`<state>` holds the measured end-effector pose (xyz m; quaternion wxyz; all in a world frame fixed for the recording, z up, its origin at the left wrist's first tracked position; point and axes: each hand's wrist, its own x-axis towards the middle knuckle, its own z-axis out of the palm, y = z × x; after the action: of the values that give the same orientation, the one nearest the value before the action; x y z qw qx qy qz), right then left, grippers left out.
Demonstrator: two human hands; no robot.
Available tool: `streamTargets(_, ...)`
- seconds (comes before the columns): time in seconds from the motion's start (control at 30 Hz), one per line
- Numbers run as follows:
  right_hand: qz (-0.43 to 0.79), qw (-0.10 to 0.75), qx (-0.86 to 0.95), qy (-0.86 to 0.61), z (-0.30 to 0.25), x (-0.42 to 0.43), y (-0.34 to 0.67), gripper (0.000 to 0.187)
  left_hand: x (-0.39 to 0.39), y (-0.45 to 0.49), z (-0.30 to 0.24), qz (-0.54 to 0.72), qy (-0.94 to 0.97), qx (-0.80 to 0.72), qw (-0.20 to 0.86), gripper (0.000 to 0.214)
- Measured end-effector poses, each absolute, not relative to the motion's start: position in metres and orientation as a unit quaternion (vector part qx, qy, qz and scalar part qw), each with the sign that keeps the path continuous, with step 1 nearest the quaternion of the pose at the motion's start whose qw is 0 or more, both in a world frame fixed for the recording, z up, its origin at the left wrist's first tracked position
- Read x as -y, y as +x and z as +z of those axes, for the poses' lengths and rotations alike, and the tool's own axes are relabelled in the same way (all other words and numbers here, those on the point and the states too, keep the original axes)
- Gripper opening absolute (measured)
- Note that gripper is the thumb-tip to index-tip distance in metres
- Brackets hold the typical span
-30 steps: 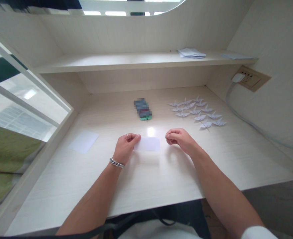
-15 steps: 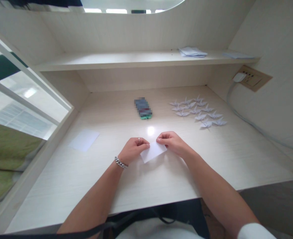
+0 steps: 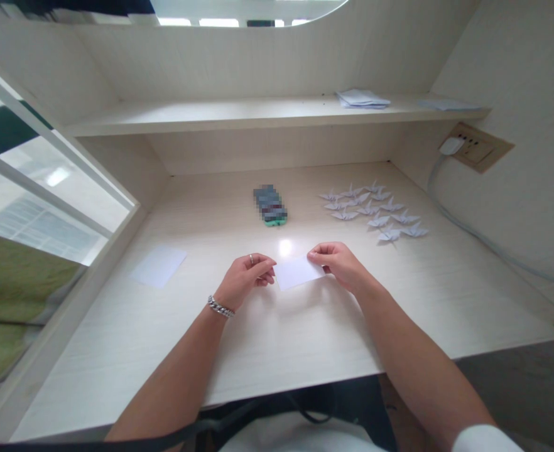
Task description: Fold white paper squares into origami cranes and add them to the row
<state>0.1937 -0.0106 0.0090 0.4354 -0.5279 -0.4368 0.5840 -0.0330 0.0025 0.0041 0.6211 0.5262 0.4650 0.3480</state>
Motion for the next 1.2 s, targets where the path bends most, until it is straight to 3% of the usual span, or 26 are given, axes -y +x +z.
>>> streamTargets(0.2, 0.566, 0.477, 0.407, -0.535, 0.003, 0.011, 0.184, 0.035, 0.002, -0.022, -0.002, 0.342, 0.567, -0.473, 0.582, 0.025)
streamTargets(0.33, 0.59, 0.451, 0.433, -0.511, -0.002, 0.011, 0.184, 0.037, -0.001, -0.025, -0.002, 0.353, 0.557, -0.497, 0.565, 0.028)
streamTargets(0.6, 0.556, 0.461, 0.458, -0.519, -0.006, 0.011, 0.182, 0.034, -0.002, -0.028, -0.001, 0.357, 0.538, -0.486, 0.589, 0.027)
streamTargets(0.87, 0.569, 0.422, 0.527, -0.47, -0.006, 0.014, 0.181, 0.027, -0.005, -0.028, 0.0, 0.35, 0.594, -0.485, 0.538, 0.024)
streamTargets(1.2, 0.576, 0.47, 0.502, -0.441, 0.001, 0.016, 0.182, 0.031, -0.003, -0.024, -0.004, 0.368, 0.531, -0.484, 0.59, 0.03)
